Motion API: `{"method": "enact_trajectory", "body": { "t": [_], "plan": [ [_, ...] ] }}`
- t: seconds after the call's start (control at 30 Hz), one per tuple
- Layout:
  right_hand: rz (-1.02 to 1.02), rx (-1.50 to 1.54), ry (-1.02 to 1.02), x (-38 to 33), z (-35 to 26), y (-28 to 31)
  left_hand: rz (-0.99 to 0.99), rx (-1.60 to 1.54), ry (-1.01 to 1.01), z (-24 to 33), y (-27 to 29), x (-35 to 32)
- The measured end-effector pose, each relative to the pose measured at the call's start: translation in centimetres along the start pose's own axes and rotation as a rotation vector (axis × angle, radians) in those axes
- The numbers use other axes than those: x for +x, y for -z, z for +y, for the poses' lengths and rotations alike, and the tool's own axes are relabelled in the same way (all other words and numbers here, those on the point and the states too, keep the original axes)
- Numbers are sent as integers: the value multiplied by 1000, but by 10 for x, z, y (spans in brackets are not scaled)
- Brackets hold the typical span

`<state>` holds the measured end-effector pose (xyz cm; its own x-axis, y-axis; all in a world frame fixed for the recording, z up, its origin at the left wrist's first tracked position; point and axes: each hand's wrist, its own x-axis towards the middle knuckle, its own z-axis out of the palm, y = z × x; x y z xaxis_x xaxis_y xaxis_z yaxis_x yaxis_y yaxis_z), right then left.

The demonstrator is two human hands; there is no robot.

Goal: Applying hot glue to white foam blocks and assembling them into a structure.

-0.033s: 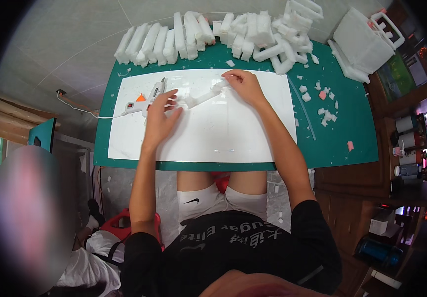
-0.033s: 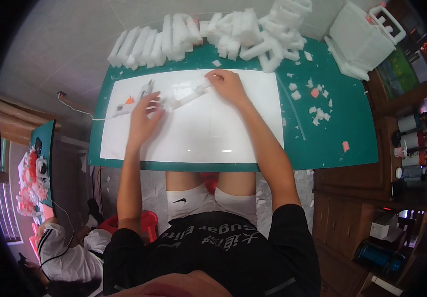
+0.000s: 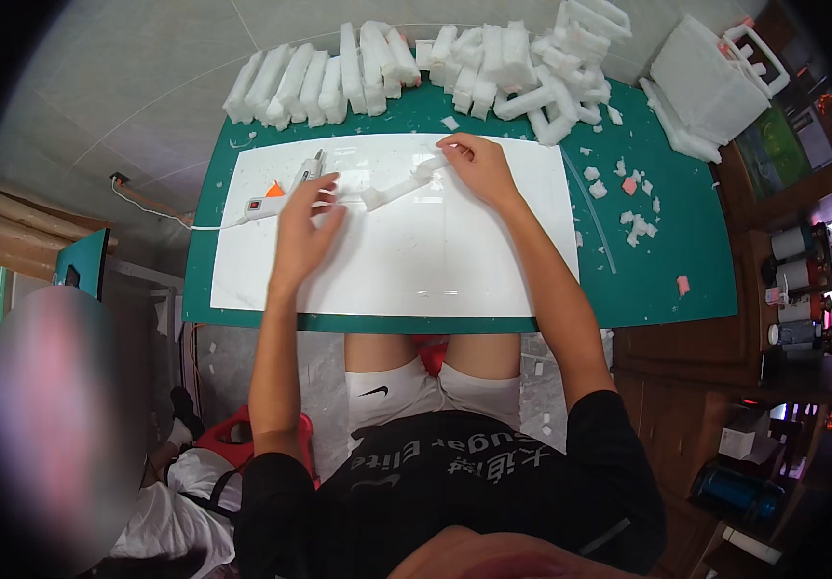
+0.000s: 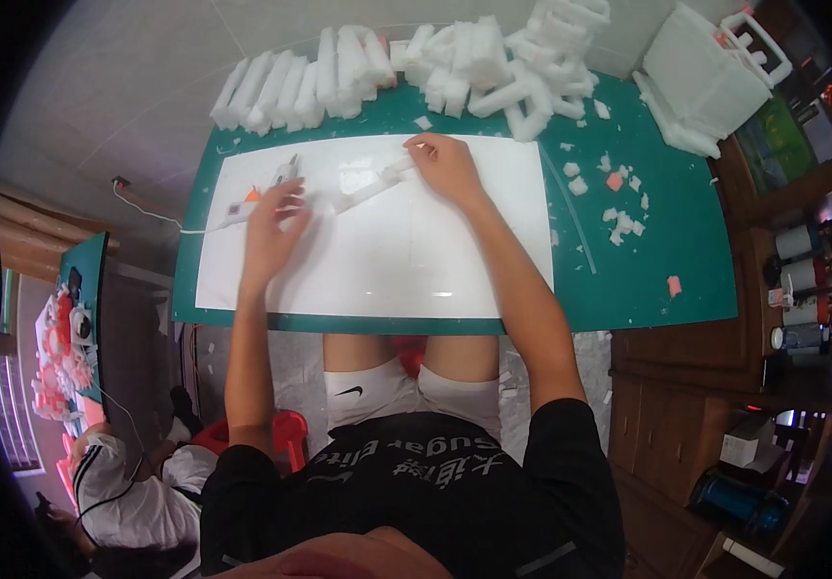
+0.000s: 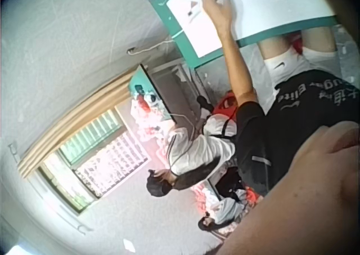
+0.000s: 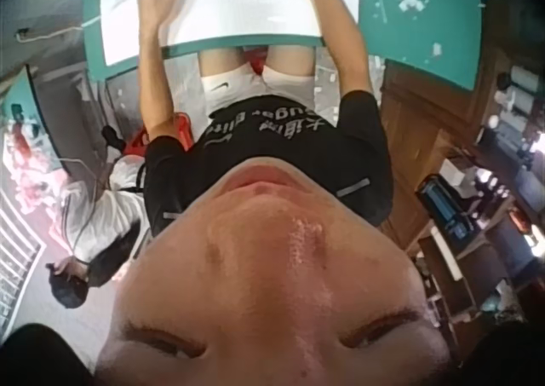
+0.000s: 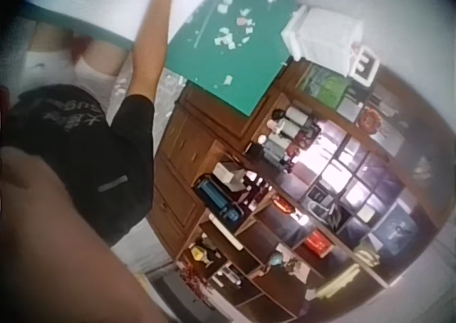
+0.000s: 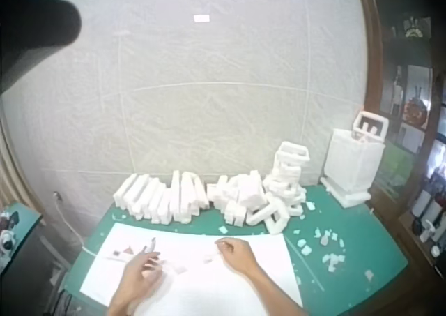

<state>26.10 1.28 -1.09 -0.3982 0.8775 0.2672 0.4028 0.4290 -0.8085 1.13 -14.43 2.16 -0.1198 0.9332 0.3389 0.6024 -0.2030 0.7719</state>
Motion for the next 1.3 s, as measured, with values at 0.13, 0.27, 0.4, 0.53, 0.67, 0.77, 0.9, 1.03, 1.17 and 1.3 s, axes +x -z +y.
{"method": "enact_trajectory", "body": {
  "t": [0.13, 0.27, 0.4, 0.53, 0.67, 0.77, 0.9, 1.03, 1.17, 1.3],
  "plan": [
    [168, -311, 246, -3, 11, -1, 95, 42, -2, -24, 47, 3],
    [81, -323, 287, -4, 7, 0, 23, 381, -30, -45, 87, -2],
    [-88, -137, 217, -7, -14, 2, -120, 537, -147, -73, 96, -11],
    [-184, -106, 132, -9, -21, 0, -171, 533, -103, -72, 90, 3],
    [-206, -134, 99, -10, -23, -3, -290, 471, -72, -78, 89, 18],
    [-240, -134, 90, -10, -20, -3, -253, 512, -62, -72, 86, 17],
    [-233, -122, 64, -10, -19, -6, -263, 551, -92, -62, 89, 13],
    [-252, -82, 42, -12, -23, -7, -187, 394, -19, -31, 86, 1],
    [-246, -30, 96, -13, -22, -10, -162, 238, -233, -3, 72, -5],
    [-239, -5, 134, -14, -23, -16, -285, 268, -288, 15, 52, -2]
  ]
}}
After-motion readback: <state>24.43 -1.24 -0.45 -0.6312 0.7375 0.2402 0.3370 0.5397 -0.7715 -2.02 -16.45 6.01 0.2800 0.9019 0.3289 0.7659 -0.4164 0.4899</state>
